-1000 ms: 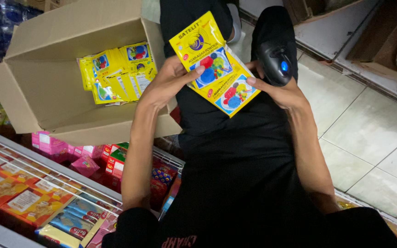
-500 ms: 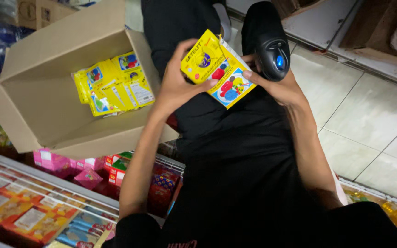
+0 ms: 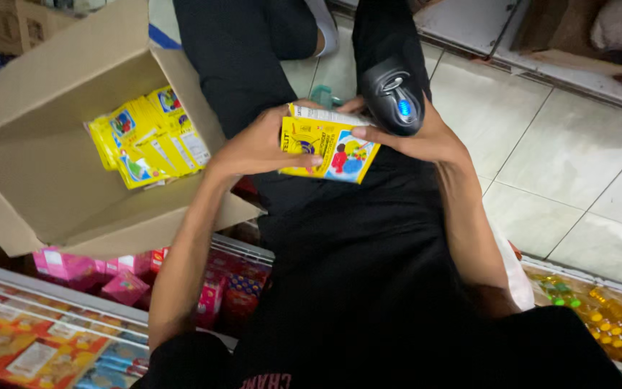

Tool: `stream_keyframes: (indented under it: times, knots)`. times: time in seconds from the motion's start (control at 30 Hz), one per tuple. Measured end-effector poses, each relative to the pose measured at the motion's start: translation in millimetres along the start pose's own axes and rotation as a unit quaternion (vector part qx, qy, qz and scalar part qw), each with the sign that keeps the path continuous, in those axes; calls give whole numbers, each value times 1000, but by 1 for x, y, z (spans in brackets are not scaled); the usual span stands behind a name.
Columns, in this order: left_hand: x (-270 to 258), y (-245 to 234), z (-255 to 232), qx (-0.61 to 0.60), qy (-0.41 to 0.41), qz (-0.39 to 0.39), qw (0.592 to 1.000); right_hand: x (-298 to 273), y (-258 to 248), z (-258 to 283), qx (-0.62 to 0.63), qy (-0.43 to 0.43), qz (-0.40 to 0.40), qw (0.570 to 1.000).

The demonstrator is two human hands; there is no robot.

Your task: The person sits on the floor and repeatedly picks up yellow packets from a cardboard box. They use a handheld barcode scanner to scan the barcode on each packet and then place the packet back into the box. The person occasionally stacks scanned packets on their lap.

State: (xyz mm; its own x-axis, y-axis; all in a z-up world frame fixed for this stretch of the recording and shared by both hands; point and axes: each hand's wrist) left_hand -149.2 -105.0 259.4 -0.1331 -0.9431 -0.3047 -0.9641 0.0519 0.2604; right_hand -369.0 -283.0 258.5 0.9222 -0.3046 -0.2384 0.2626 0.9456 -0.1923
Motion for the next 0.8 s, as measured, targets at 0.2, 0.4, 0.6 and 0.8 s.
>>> stream_keyframes:
  times: [0.2,0.4,0.6,0.8]
  knots:
    - [-21,1,12,-65,-92,-45,993,3,12,-2,86,30,47,995]
    - [-21,22,21,-55,-31,-91,994,4,10,-9,18,48,67,996]
    - [-30,23,-13,-86,-3,-143,986,-3,12,-19,108,68,8,992]
    - [-57,29,-49,166,94,-177,965,-8,15,-27,212,30,-18,977]
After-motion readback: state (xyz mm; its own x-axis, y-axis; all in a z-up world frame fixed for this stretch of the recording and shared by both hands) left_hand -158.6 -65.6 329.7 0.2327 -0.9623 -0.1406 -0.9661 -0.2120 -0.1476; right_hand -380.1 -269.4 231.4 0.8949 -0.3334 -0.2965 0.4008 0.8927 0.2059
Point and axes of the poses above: each hand's wrist, its own x-axis towards the middle knuckle, its own y-axis out of the palm, z = x × y, and after that the axes turned 12 degrees about -x, right-handed
